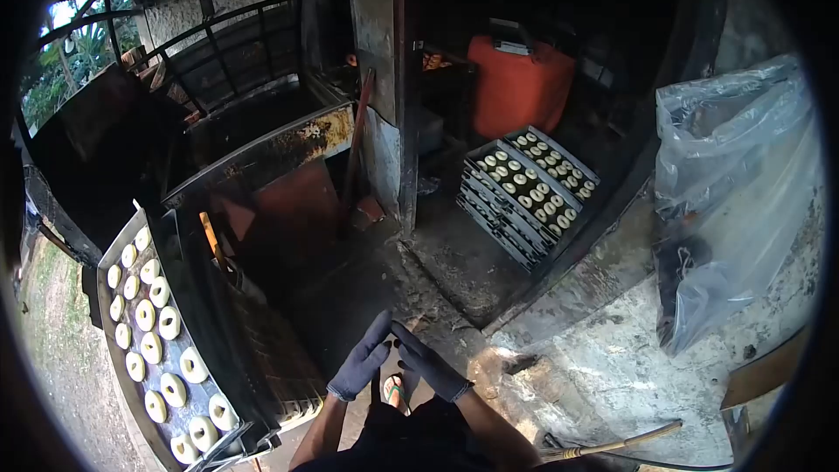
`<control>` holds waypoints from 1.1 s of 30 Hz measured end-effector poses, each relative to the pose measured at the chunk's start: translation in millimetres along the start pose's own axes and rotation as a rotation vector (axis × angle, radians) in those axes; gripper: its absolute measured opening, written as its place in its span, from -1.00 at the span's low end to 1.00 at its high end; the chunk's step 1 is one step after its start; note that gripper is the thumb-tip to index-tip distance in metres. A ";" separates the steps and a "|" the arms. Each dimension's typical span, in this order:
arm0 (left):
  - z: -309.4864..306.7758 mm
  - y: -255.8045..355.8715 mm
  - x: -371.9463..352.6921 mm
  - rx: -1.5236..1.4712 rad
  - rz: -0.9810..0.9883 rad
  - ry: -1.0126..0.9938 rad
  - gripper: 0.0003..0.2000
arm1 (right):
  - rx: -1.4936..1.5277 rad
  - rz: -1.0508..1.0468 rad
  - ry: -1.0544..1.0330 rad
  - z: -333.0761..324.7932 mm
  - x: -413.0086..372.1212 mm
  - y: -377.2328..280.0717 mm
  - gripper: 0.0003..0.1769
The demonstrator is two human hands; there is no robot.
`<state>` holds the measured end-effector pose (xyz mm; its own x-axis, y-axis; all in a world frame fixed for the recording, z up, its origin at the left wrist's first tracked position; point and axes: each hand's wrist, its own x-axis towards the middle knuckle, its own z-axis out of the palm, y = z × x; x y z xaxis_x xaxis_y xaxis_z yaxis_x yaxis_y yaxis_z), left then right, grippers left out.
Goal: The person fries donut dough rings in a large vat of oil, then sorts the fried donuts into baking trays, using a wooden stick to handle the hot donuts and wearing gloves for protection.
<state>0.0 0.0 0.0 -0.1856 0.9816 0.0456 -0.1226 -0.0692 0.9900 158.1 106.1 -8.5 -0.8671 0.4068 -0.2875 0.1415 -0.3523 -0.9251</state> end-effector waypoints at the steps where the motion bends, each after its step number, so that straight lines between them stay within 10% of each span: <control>1: 19.5 9.5 7.6 0.099 0.141 -0.044 -0.15 | 0.019 -0.089 -0.057 0.2 -1.4 -15.4 -0.16; 7: -65.6 69.6 144.1 0.462 0.498 0.066 -0.16 | -0.235 -0.448 -0.496 -11.3 190.8 -110.0 -0.17; 12: -92.2 86.6 224.0 0.648 0.671 0.766 -0.46 | 0.810 -0.836 -0.786 21.4 312.3 -83.0 -0.47; 15: -122.4 75.1 270.6 0.932 0.674 0.931 -0.42 | 0.748 -0.431 -0.836 -53.3 396.7 -72.1 -0.63; 16: -131.1 109.8 290.4 0.553 0.684 0.742 -0.45 | 0.641 -0.289 -0.849 -66.8 417.8 -74.5 -0.67; 17: -145.5 110.1 295.0 0.569 0.657 0.792 -0.45 | 0.360 -0.152 -0.861 -65.5 422.5 -116.8 -0.65; 20: -195.4 116.6 274.9 0.197 -0.424 0.271 -0.01 | -0.243 0.234 -1.022 -48.0 435.6 -207.7 -0.03; 21: -205.5 118.7 266.2 0.186 -0.428 0.327 -0.01 | -0.252 0.252 -1.074 -47.3 451.3 -207.3 -0.03; 23: -218.6 119.0 239.9 0.720 -0.658 0.498 0.01 | -1.306 -0.119 -1.063 -46.3 492.3 -196.6 0.08; 33: -383.0 221.3 -0.2 0.901 -0.431 1.809 -0.63 | -0.738 -0.626 -1.232 186.7 598.9 -267.5 -0.54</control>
<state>-400.5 -83.8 168.1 -0.8920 -0.3786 0.2468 -0.1075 0.7082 0.6978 -488.1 286.6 113.1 -0.6643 -0.7187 0.2052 -0.5033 0.2273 -0.8337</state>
